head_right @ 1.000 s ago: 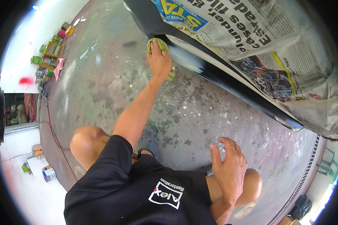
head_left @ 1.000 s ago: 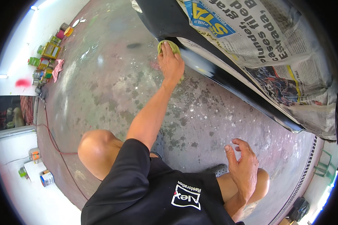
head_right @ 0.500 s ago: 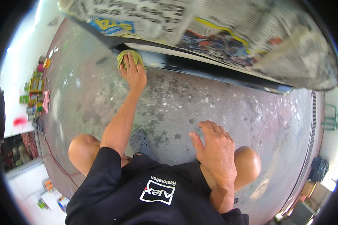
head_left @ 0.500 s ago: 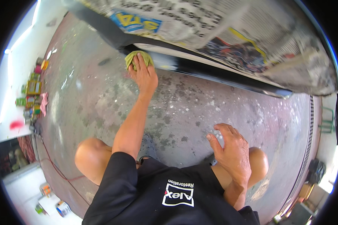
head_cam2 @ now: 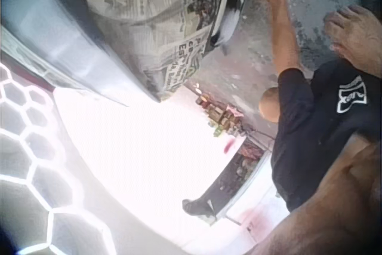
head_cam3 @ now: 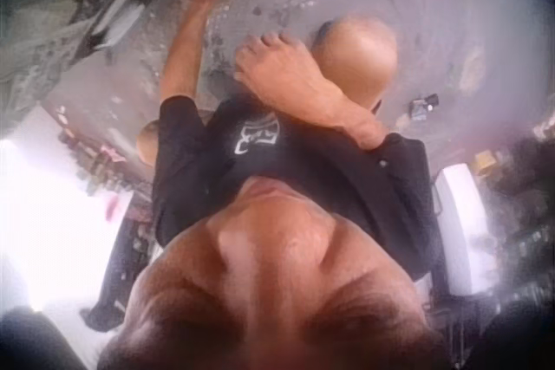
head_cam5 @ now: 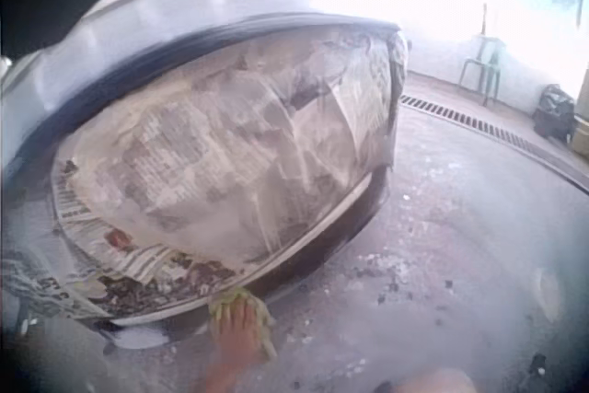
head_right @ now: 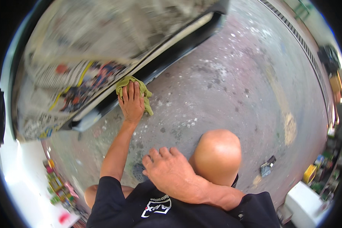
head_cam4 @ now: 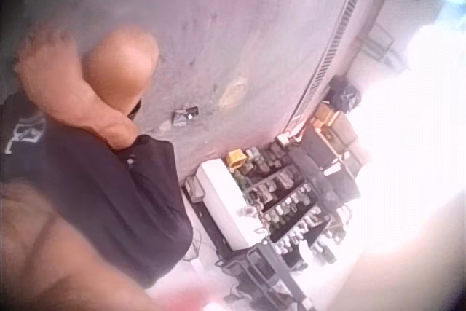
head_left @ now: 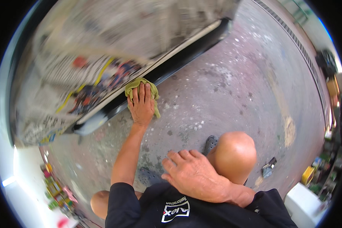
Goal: The person applies masking tape to the edges of a car bumper, then uses a sanding block to smooth the surface. They wipe the area with a cloth and continue sanding and wiping the bumper edge.
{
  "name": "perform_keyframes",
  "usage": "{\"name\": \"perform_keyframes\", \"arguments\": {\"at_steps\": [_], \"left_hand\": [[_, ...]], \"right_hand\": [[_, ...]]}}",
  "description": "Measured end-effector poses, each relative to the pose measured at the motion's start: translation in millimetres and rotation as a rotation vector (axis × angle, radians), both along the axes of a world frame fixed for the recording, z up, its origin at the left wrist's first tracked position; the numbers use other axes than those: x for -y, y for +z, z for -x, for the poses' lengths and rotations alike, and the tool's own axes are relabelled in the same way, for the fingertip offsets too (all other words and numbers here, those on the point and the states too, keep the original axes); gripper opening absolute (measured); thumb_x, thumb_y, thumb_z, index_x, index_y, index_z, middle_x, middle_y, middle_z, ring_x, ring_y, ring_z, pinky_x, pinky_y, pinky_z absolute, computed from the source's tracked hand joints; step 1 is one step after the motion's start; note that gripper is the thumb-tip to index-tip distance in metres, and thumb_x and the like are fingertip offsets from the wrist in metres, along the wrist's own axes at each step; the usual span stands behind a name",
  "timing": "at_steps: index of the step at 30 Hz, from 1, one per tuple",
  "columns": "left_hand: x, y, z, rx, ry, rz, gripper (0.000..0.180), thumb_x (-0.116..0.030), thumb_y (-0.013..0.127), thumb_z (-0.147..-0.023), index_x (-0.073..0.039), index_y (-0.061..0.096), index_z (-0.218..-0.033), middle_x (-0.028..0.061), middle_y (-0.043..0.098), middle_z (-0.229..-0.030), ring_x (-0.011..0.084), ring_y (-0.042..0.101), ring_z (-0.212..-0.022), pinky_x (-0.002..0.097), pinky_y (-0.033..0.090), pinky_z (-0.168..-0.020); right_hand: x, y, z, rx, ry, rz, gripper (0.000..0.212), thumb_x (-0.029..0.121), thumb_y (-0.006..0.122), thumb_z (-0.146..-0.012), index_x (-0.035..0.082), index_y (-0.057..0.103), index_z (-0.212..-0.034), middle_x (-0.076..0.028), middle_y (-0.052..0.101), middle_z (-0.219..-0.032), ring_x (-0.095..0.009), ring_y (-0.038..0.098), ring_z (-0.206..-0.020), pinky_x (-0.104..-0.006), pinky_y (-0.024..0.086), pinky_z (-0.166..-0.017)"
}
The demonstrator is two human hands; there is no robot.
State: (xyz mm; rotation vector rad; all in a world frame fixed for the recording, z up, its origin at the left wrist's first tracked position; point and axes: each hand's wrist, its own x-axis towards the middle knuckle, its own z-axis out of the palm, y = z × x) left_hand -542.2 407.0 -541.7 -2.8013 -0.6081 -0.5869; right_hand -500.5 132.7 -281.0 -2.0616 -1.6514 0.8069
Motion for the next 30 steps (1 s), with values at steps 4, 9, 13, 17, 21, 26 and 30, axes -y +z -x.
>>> {"name": "perform_keyframes", "arguments": {"at_steps": [4, 9, 13, 17, 21, 26, 30], "left_hand": [[25.2, 3.0, -82.9, -0.054, -0.048, -0.101, 0.071, -0.036, 0.065, -0.102, -0.013, 0.044, -0.166, 0.0071, 0.049, -0.164, 0.0341, 0.043, -0.148, 0.0588, 0.033, -0.116], [57.5, 7.5, -191.4, -0.053, -0.114, -0.217, 0.075, -0.037, 0.069, -0.093, -0.012, 0.050, -0.161, 0.0087, 0.052, -0.161, 0.0339, 0.048, -0.143, 0.0546, 0.038, -0.108], [80.1, 17.1, -268.7, -0.048, -0.165, -0.217, 0.069, -0.036, 0.068, -0.098, -0.007, 0.052, -0.159, 0.0123, 0.053, -0.159, 0.0351, 0.049, -0.141, 0.0550, 0.044, -0.103], [99.7, 21.1, -339.9, -0.030, -0.196, -0.218, 0.068, -0.037, 0.068, -0.100, -0.004, 0.052, -0.157, 0.0147, 0.053, -0.157, 0.0350, 0.048, -0.140, 0.0545, 0.045, -0.102], [121.5, 23.6, -403.0, -0.007, -0.160, -0.158, 0.067, -0.036, 0.068, -0.099, 0.000, 0.053, -0.154, 0.0182, 0.054, -0.155, 0.0349, 0.050, -0.137, 0.0528, 0.045, -0.102], [135.4, 35.7, -472.8, 0.023, -0.045, -0.097, 0.069, -0.035, 0.067, -0.098, 0.006, 0.052, -0.151, 0.0200, 0.057, -0.151, 0.0344, 0.053, -0.132, 0.0521, 0.045, -0.101], [135.1, 24.7, -497.9, 0.031, 0.056, -0.105, 0.075, -0.033, 0.061, -0.100, 0.011, 0.040, -0.157, 0.0218, 0.046, -0.161, 0.0413, 0.045, -0.143, 0.0570, 0.042, -0.107]], "right_hand": [[20.8, -6.2, -16.8, -0.070, -0.085, -0.053, 0.037, 0.032, 0.076, -0.094, 0.004, 0.070, -0.118, -0.017, 0.070, -0.125, -0.031, 0.070, -0.104, -0.0413, 0.055, -0.088], [41.8, -10.0, -39.9, -0.193, -0.189, -0.125, 0.038, 0.035, 0.075, -0.094, 0.004, 0.073, -0.117, -0.015, 0.071, -0.124, -0.028, 0.070, -0.100, -0.0394, 0.055, -0.085], [55.1, 0.9, -64.4, -0.323, -0.344, -0.199, 0.024, 0.021, 0.072, -0.091, 0.006, 0.069, -0.109, -0.012, 0.069, -0.109, -0.032, 0.065, -0.093, -0.0466, 0.052, -0.081], [65.4, 3.9, -94.5, -0.413, -0.478, -0.264, 0.026, 0.018, 0.071, -0.088, 0.005, 0.067, -0.110, -0.013, 0.066, -0.106, -0.033, 0.062, -0.089, -0.0467, 0.050, -0.078], [76.4, -1.6, -114.8, -0.439, -0.590, -0.340, 0.027, 0.018, 0.070, -0.092, 0.003, 0.067, -0.114, -0.017, 0.069, -0.114, -0.036, 0.065, -0.093, -0.0463, 0.052, -0.081], [85.6, -12.0, -123.9, -0.489, -0.702, -0.448, 0.023, 0.020, 0.067, -0.099, 0.002, 0.068, -0.113, -0.019, 0.071, -0.113, -0.038, 0.066, -0.093, -0.0468, 0.053, -0.081], [95.1, -11.8, -137.3, -0.580, -0.657, -0.404, 0.020, 0.021, 0.065, -0.102, 0.003, 0.068, -0.109, -0.020, 0.071, -0.106, -0.039, 0.066, -0.091, -0.0473, 0.052, -0.079]]}}
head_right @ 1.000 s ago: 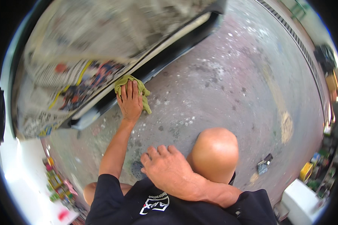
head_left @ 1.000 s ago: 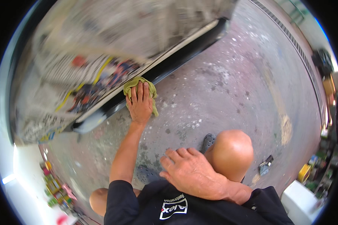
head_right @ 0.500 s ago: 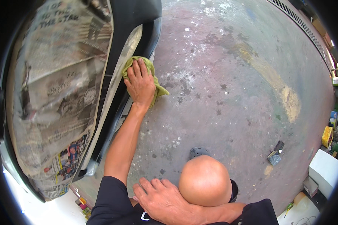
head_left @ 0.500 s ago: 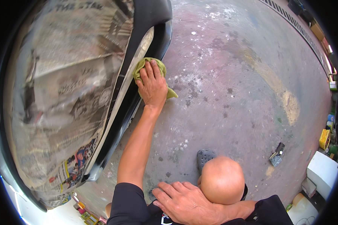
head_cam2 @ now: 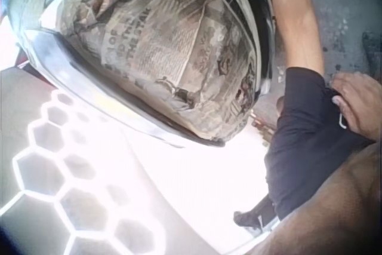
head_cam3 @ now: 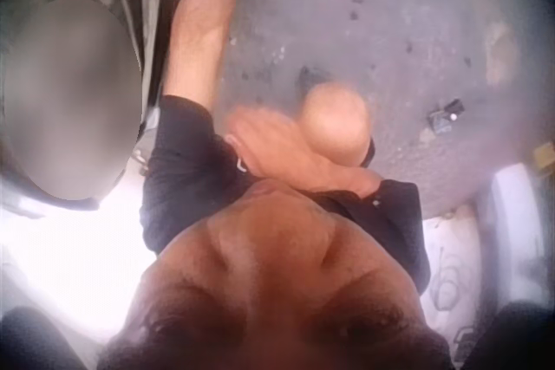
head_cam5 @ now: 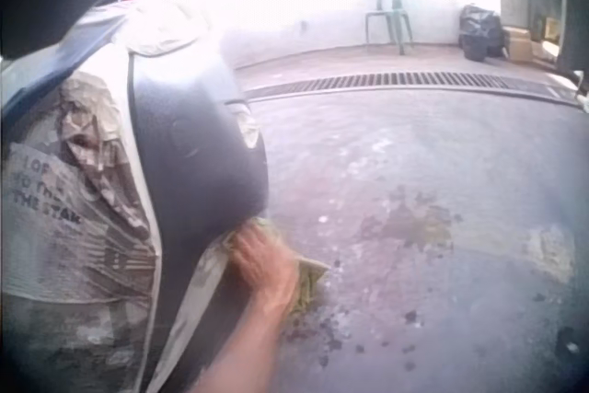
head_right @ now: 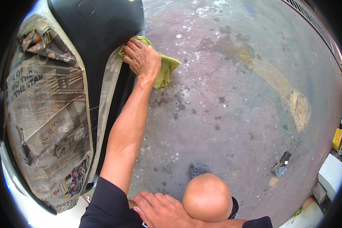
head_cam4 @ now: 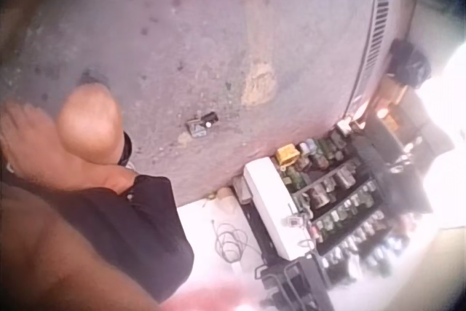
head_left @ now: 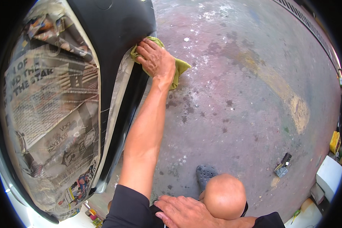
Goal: The person applies masking tape to the edges of a car bumper, then uses a sanding block to smooth the surface. They wipe the area with a cloth and continue sanding and wiping the bumper edge.
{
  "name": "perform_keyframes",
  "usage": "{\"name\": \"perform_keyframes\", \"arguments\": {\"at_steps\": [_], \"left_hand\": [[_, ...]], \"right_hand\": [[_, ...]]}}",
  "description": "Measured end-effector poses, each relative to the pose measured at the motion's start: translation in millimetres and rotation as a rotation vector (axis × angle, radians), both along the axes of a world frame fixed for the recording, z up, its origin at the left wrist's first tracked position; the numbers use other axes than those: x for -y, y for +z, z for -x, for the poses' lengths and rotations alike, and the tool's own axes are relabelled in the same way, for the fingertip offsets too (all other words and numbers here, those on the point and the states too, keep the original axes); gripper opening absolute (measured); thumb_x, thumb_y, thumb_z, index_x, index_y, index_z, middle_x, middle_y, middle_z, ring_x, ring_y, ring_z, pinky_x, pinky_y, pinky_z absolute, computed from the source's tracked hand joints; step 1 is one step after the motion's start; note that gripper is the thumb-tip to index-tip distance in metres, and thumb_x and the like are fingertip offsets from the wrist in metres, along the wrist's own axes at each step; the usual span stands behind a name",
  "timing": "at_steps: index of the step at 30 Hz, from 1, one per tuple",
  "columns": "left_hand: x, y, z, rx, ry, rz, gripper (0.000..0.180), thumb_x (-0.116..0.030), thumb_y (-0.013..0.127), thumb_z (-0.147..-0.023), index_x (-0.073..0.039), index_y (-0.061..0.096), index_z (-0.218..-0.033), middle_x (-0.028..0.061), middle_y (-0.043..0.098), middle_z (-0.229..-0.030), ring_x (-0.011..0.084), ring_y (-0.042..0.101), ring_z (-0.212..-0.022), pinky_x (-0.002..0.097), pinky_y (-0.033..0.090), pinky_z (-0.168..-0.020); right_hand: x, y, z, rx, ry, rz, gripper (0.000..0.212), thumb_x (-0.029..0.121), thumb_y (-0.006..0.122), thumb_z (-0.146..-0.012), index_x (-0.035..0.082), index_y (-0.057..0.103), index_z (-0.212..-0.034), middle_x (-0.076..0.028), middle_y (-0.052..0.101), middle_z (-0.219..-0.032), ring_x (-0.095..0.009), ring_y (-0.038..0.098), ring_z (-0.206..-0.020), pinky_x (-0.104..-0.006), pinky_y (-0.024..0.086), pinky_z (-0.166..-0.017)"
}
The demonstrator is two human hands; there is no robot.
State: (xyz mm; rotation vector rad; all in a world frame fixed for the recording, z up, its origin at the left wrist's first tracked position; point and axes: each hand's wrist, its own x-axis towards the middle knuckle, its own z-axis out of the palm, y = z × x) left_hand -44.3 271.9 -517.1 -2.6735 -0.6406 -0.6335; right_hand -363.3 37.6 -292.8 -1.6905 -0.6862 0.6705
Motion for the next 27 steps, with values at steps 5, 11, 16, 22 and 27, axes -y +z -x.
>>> {"name": "perform_keyframes", "arguments": {"at_steps": [5, 11, 16, 22, 27], "left_hand": [[-4.8, -13.1, 32.1, -0.192, -0.271, -0.065, 0.069, -0.018, 0.057, -0.100, -0.001, 0.038, -0.165, 0.0166, 0.036, -0.171, 0.0430, 0.033, -0.154, 0.0627, 0.031, -0.123], [-11.6, -1.9, 30.0, -0.153, -0.363, -0.132, 0.058, -0.017, 0.051, -0.103, 0.000, 0.049, -0.158, 0.0172, 0.044, -0.164, 0.0389, 0.033, -0.155, 0.0580, 0.031, -0.125], [-15.6, -5.6, 136.0, -0.123, -0.270, -0.010, 0.063, -0.016, 0.053, -0.103, 0.001, 0.040, -0.163, 0.0187, 0.039, -0.169, 0.0414, 0.033, -0.156, 0.0617, 0.030, -0.126], [-62.7, -10.7, 284.8, -0.170, -0.218, 0.025, 0.067, -0.016, 0.056, -0.102, -0.001, 0.038, -0.165, 0.0175, 0.038, -0.170, 0.0408, 0.036, -0.155, 0.0616, 0.034, -0.123], [-103.7, -25.2, 409.6, -0.150, -0.156, 0.027, 0.067, -0.017, 0.057, -0.102, -0.006, 0.039, -0.166, 0.0135, 0.041, -0.170, 0.0387, 0.039, -0.154, 0.0612, 0.032, -0.125]], "right_hand": [[11.2, 2.3, -19.3, -0.046, -0.050, 0.018, 0.019, 0.021, 0.064, -0.103, 0.004, 0.068, -0.109, -0.019, 0.069, -0.104, -0.039, 0.065, -0.090, -0.0478, 0.051, -0.078], [5.1, 7.3, -17.7, -0.067, 0.042, 0.017, 0.018, 0.019, 0.065, -0.101, 0.004, 0.068, -0.111, -0.018, 0.070, -0.106, -0.039, 0.065, -0.091, -0.0481, 0.052, -0.080], [-7.2, 9.5, -1.4, 0.011, -0.038, -0.011, 0.021, 0.017, 0.068, -0.099, 0.003, 0.068, -0.115, -0.018, 0.071, -0.109, -0.038, 0.066, -0.096, -0.0480, 0.054, -0.084], [-29.7, 9.3, 22.8, 0.108, 0.068, 0.024, 0.030, 0.018, 0.079, -0.095, 0.003, 0.070, -0.119, -0.014, 0.075, -0.119, -0.030, 0.072, -0.091, -0.0393, 0.059, -0.080], [-58.6, 10.9, 55.4, 0.182, 0.135, 0.024, 0.031, 0.011, 0.079, -0.093, 0.002, 0.068, -0.121, -0.015, 0.076, -0.115, -0.034, 0.073, -0.094, -0.0416, 0.059, -0.081]]}}
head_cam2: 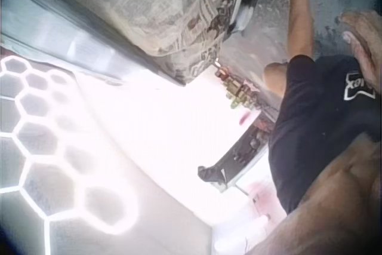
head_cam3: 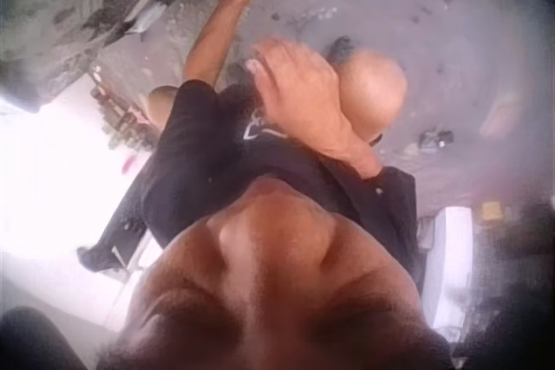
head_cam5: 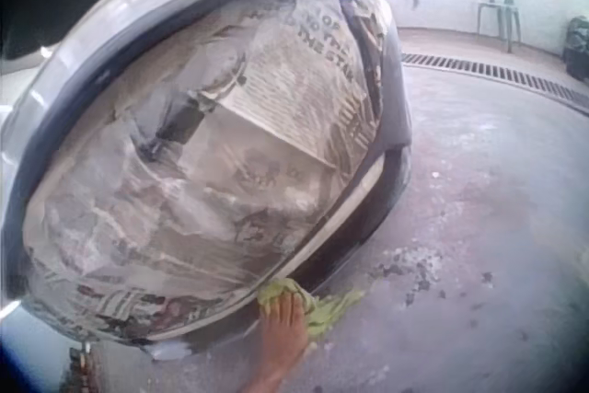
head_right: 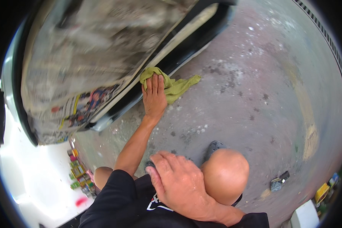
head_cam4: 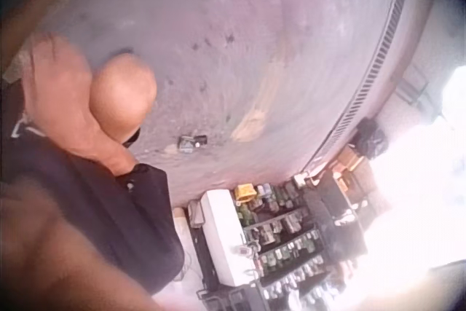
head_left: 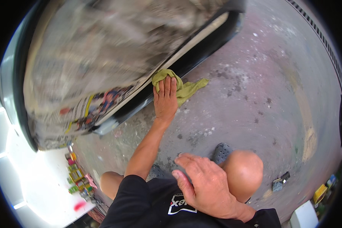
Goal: The person applies masking tape to the edges of a car bumper, then uses a sanding block to smooth the surface. They wipe the area with a cloth and continue sanding and wiping the bumper edge.
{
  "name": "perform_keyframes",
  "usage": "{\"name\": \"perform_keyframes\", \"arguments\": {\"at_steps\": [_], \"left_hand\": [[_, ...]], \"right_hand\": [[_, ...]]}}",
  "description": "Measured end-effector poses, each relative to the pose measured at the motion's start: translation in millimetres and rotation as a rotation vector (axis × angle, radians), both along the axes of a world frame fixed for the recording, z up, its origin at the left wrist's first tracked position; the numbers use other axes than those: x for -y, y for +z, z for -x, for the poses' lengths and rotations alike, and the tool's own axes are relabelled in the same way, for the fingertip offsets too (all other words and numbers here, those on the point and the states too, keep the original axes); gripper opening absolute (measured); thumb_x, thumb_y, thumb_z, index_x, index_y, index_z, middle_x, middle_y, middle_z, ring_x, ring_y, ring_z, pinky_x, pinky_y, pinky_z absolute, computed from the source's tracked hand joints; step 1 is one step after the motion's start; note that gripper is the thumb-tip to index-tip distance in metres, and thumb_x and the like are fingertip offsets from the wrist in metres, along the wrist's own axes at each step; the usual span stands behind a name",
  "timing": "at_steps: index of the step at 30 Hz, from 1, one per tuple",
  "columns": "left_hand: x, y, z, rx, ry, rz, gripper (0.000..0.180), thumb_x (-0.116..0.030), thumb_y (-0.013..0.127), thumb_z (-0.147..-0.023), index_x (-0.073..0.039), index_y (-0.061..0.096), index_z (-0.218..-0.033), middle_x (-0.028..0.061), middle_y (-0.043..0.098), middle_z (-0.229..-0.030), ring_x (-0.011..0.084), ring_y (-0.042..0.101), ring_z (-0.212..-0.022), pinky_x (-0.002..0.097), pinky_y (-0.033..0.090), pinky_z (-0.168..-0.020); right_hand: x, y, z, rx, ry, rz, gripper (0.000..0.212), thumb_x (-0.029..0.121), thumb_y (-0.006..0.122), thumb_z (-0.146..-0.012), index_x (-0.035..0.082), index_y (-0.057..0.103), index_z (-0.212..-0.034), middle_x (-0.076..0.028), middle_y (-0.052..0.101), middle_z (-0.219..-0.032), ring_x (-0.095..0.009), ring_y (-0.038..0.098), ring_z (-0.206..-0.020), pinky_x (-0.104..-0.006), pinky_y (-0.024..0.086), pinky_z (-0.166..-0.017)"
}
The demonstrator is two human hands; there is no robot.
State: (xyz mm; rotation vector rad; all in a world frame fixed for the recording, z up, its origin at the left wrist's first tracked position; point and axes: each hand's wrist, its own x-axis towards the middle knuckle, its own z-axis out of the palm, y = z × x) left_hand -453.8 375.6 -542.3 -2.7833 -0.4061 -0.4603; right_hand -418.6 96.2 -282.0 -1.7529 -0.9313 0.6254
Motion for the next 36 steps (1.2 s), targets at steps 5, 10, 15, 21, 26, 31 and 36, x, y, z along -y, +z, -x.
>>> {"name": "perform_keyframes", "arguments": {"at_steps": [5, 10, 15, 21, 26, 31, 36], "left_hand": [[-35.2, 8.9, 108.5, 0.017, 0.065, 0.072, 0.070, -0.010, 0.062, -0.096, -0.004, 0.041, -0.163, 0.0151, 0.045, -0.167, 0.0399, 0.041, -0.153, 0.0632, 0.035, -0.122], [-72.5, 12.4, 198.4, 0.055, 0.133, 0.116, 0.070, -0.008, 0.061, -0.095, -0.007, 0.041, -0.163, 0.0142, 0.047, -0.165, 0.0391, 0.043, -0.151, 0.0626, 0.038, -0.121], [-103.8, 20.3, 268.1, 0.094, 0.180, 0.142, 0.071, -0.008, 0.061, -0.094, -0.009, 0.042, -0.162, 0.0118, 0.049, -0.162, 0.0350, 0.045, -0.149, 0.0591, 0.039, -0.122], [-129.5, 28.6, 325.3, 0.047, 0.230, 0.174, 0.067, -0.014, 0.060, -0.097, -0.012, 0.044, -0.162, 0.0044, 0.049, -0.164, 0.0280, 0.043, -0.152, 0.0519, 0.035, -0.127], [-147.7, 25.7, 367.0, 0.131, 0.316, 0.220, 0.068, -0.011, 0.059, -0.096, -0.012, 0.043, -0.162, 0.0053, 0.048, -0.165, 0.0282, 0.042, -0.153, 0.0514, 0.033, -0.129], [-147.5, 26.9, 411.4, 0.577, 0.579, 0.269, 0.056, -0.008, 0.055, -0.100, -0.009, 0.053, -0.156, 0.0117, 0.060, -0.155, 0.0360, 0.057, -0.140, 0.0500, 0.043, -0.121], [-83.9, 68.7, 357.7, 1.516, 0.934, 0.950, 0.040, -0.016, 0.052, -0.108, -0.002, 0.063, -0.143, 0.0135, 0.075, -0.121, 0.0301, 0.072, -0.098, 0.0436, 0.057, -0.091]], "right_hand": [[-34.8, 6.9, 37.2, 0.073, 0.094, 0.077, 0.028, 0.010, 0.078, -0.094, 0.003, 0.069, -0.119, -0.016, 0.075, -0.115, -0.038, 0.073, -0.098, -0.0443, 0.059, -0.084], [-70.6, 3.5, 78.9, 0.171, 0.153, 0.199, 0.023, 0.010, 0.073, -0.099, 0.003, 0.069, -0.121, -0.018, 0.075, -0.116, -0.037, 0.075, -0.097, -0.0433, 0.059, -0.078], [-105.6, -5.5, 115.4, 0.267, 0.086, 0.337, 0.023, 0.020, 0.069, -0.104, 0.004, 0.070, -0.121, -0.018, 0.077, -0.104, -0.034, 0.075, -0.089, -0.0425, 0.057, -0.071], [-146.3, -35.1, 144.0, 0.304, 0.119, 0.421, 0.023, 0.022, 0.066, -0.105, 0.005, 0.072, -0.120, -0.019, 0.078, -0.106, -0.036, 0.076, -0.088, -0.0468, 0.057, -0.079], [-169.5, -51.9, 160.7, 0.350, 0.172, 0.539, 0.023, 0.024, 0.065, -0.105, 0.006, 0.073, -0.117, -0.019, 0.078, -0.103, -0.035, 0.077, -0.088, -0.0467, 0.057, -0.079], [-190.8, -63.6, 186.1, 0.325, 0.302, 0.644, 0.029, 0.031, 0.064, -0.106, 0.006, 0.074, -0.118, -0.020, 0.078, -0.101, -0.036, 0.076, -0.088, -0.0457, 0.057, -0.081], [-210.9, -119.7, 186.8, -0.012, 0.407, 0.516, 0.053, 0.049, 0.060, -0.110, 0.005, 0.068, -0.138, -0.011, 0.077, -0.120, -0.019, 0.072, -0.104, -0.0343, 0.056, -0.086]]}}
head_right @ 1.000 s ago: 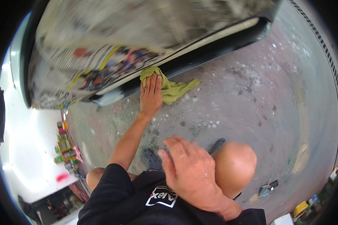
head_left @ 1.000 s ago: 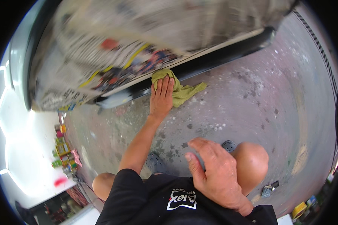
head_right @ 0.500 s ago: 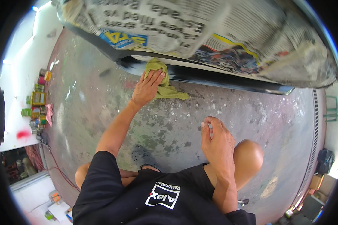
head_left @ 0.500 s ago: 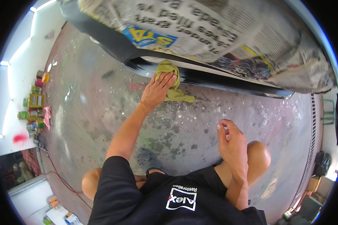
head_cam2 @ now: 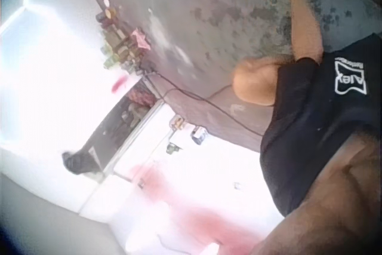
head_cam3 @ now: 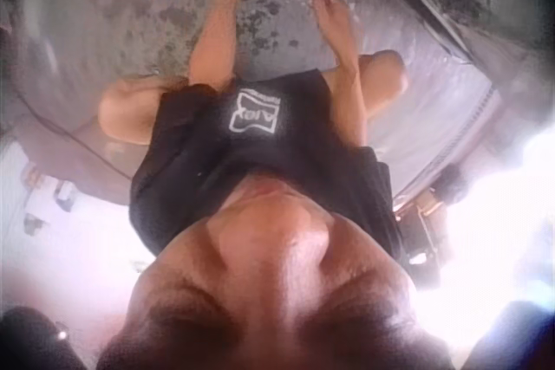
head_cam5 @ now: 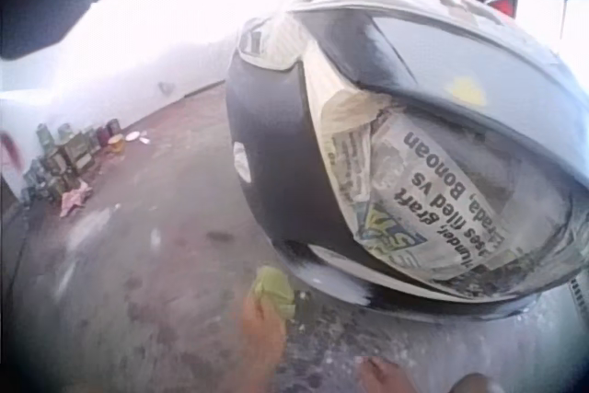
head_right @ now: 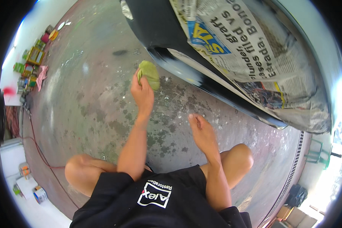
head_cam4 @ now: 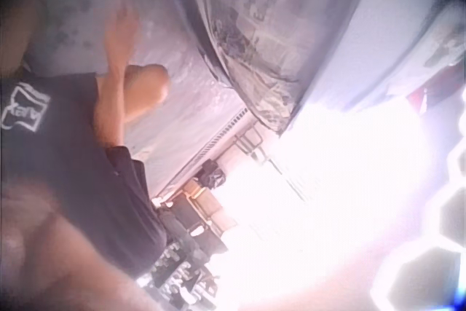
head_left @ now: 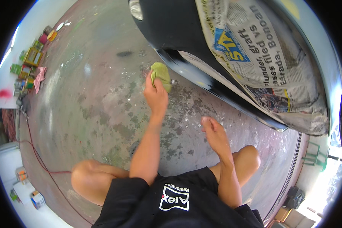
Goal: The person applies masking tape to the edges of a car bumper, then uses a sanding block to smooth the surface. They wipe the area with a cloth and continue sanding and wiping the bumper edge.
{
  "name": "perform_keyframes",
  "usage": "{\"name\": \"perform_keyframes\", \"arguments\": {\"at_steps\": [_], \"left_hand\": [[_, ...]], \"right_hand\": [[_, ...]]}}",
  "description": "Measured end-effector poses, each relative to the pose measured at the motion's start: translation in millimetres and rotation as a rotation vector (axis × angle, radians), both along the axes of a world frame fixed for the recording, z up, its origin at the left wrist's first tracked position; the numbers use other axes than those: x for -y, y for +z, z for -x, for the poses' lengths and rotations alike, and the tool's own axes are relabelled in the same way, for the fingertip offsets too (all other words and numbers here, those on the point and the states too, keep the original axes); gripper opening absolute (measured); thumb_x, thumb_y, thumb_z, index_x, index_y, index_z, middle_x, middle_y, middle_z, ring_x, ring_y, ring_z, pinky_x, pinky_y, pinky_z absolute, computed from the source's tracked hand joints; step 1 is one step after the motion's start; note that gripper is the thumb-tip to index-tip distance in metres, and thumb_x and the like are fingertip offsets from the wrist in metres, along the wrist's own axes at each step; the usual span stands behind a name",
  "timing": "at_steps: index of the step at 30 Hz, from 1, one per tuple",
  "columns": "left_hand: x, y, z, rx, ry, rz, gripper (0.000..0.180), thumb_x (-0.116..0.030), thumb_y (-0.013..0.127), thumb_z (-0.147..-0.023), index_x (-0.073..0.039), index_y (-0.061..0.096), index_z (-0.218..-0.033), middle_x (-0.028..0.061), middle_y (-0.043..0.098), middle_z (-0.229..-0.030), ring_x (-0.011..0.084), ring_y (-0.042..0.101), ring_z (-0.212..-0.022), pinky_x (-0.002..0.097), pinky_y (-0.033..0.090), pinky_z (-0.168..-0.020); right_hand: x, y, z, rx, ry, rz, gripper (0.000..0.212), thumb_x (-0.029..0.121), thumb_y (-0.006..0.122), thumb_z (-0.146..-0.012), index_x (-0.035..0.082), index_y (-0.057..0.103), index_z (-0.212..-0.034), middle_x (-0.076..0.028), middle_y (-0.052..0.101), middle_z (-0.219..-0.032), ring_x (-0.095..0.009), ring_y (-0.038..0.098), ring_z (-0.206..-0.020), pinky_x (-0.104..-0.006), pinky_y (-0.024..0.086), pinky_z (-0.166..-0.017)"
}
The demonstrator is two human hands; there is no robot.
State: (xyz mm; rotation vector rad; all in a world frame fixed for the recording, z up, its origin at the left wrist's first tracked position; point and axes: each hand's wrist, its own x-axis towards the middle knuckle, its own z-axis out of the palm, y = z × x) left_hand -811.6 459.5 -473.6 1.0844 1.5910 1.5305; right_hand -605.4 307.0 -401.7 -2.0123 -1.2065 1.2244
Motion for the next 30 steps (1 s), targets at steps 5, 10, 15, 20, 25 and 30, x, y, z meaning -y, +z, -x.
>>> {"name": "perform_keyframes", "arguments": {"at_steps": [5, 10, 15, 20, 25, 30], "left_hand": [[62.6, 26.8, -18.6, 0.971, -0.025, 0.352, 0.048, -0.031, 0.059, -0.111, 0.001, 0.058, -0.145, 0.0158, 0.067, -0.127, 0.0232, 0.067, -0.115, 0.0421, 0.058, -0.097], [81.0, -2.7, -21.5, 0.209, 0.005, 0.482, 0.060, -0.042, 0.068, -0.105, 0.002, 0.060, -0.145, 0.0201, 0.066, -0.137, 0.0297, 0.063, -0.130, 0.0437, 0.051, -0.110], [71.8, 4.0, 6.5, 0.961, -0.425, 0.621, 0.062, -0.040, 0.068, -0.105, -0.001, 0.055, -0.150, 0.0201, 0.068, -0.134, 0.0263, 0.070, -0.120, 0.0424, 0.063, -0.096], [22.8, 32.4, 16.0, 0.515, -0.266, 0.317, 0.041, -0.025, 0.064, -0.105, 0.001, 0.068, -0.137, 0.0170, 0.073, -0.128, 0.0270, 0.074, -0.107, 0.0400, 0.063, -0.088], [-53.6, 26.3, -8.0, -0.630, -0.208, -0.106, 0.047, -0.021, 0.069, -0.098, -0.002, 0.067, -0.141, 0.0201, 0.065, -0.140, 0.0376, 0.067, -0.119, 0.0478, 0.059, -0.095], [-41.1, 11.0, -47.0, -0.775, -0.447, -0.055, 0.060, -0.019, 0.074, -0.094, -0.002, 0.059, -0.149, 0.0214, 0.050, -0.153, 0.0441, 0.052, -0.137, 0.0501, 0.054, -0.104]], "right_hand": [[-51.6, -9.2, 65.3, -0.814, -0.323, 0.089, 0.069, 0.055, 0.055, -0.111, 0.002, 0.050, -0.155, -0.013, 0.064, -0.146, -0.025, 0.065, -0.127, -0.0374, 0.052, -0.105], [-52.2, -50.1, 87.6, -0.678, -0.356, 0.043, 0.075, 0.061, 0.048, -0.112, -0.001, 0.050, -0.155, -0.018, 0.057, -0.154, -0.030, 0.056, -0.141, -0.0397, 0.046, -0.116], [-58.5, -15.7, 92.5, -0.477, -0.105, 0.115, 0.085, 0.068, 0.046, -0.110, -0.002, 0.047, -0.160, -0.026, 0.050, -0.161, -0.036, 0.045, -0.153, -0.0437, 0.037, -0.124], [-56.7, 51.2, 53.6, 0.269, 0.219, -0.107, 0.079, 0.061, 0.063, -0.105, 0.001, 0.054, -0.156, -0.024, 0.056, -0.157, -0.031, 0.067, -0.126, -0.0413, 0.053, -0.103], [-32.6, 91.6, -0.8, 0.301, 0.172, 0.152, 0.070, 0.052, 0.074, -0.101, 0.001, 0.062, -0.148, -0.020, 0.071, -0.139, -0.030, 0.070, -0.122, -0.0394, 0.056, -0.096], [-10.9, 98.7, 0.7, 0.260, 0.087, 0.172, 0.067, 0.053, 0.070, -0.101, 0.001, 0.066, -0.143, -0.023, 0.071, -0.136, -0.038, 0.073, -0.115, -0.0445, 0.057, -0.097]]}}
